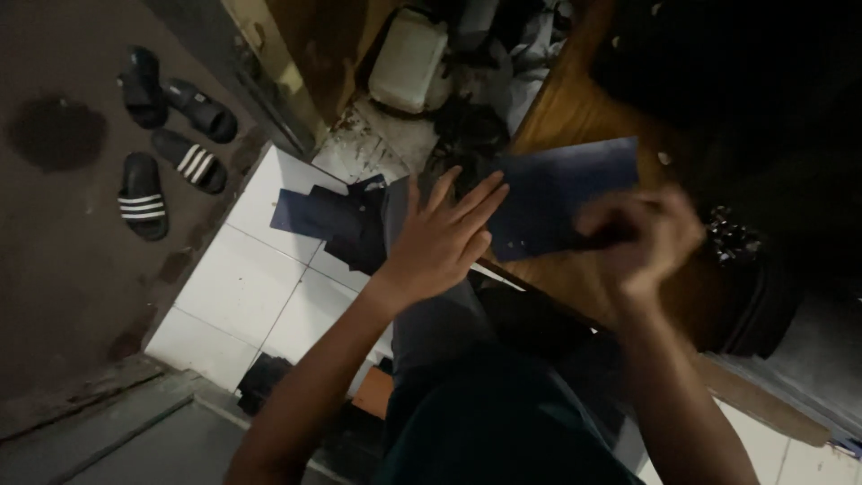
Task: Inspecting and folding black leather pieces at a workbench in preparation for assembly.
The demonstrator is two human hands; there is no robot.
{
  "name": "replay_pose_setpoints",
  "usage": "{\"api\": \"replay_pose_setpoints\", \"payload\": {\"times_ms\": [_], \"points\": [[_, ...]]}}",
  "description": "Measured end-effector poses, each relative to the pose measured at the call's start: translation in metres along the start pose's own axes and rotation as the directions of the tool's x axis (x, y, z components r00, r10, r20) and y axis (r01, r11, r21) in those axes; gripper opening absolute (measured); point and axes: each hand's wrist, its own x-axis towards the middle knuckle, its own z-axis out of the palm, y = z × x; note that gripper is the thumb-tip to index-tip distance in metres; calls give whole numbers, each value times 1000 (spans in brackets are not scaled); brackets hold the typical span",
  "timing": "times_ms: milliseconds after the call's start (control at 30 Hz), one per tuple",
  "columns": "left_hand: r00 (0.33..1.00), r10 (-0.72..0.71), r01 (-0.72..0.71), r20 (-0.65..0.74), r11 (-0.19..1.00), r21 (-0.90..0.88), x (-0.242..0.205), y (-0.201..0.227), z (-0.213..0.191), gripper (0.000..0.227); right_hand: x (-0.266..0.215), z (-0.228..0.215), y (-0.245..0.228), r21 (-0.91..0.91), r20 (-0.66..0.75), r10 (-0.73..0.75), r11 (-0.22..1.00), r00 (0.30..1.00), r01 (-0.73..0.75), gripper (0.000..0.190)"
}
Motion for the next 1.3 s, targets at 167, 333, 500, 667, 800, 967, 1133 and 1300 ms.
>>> {"api": "replay_pose_setpoints", "payload": {"times_ms": [167,333,500,667,800,967,1133,1300], "points": [[996,32,-48,85,978,204,-4,29,-12,62,-60,-55,38,-143,-318,372,891,872,-432,23],[972,195,-222,129,943,248,-6,36,3,56,-54,-58,25,57,-453,592,765,666,-642,10],[942,325,-297,-83,923,246,-5,55,-11,35,-34,-59,12,-130,-452,478,800,753,-586,16],[796,-258,216,-548,966,-141,-20,68,-25,45,-40,-74,-25,-506,-404,119,797,907,-330,20],[583,-746,322,-322,575,-752,-20,76,-26,22,-65,-47,-43,29,-155,461,886,874,-462,36],[609,-772,447,179,148,-882,-1,78,5,28,-47,-25,-40,589,371,844,109,388,-801,70],[733,-662,479,153,344,-807,27,90,19,44,-18,-44,-24,607,161,903,229,399,-761,60],[771,-630,431,100,399,-810,92,96,26,29,-15,-51,-1,696,5,911,294,413,-655,68]]}}
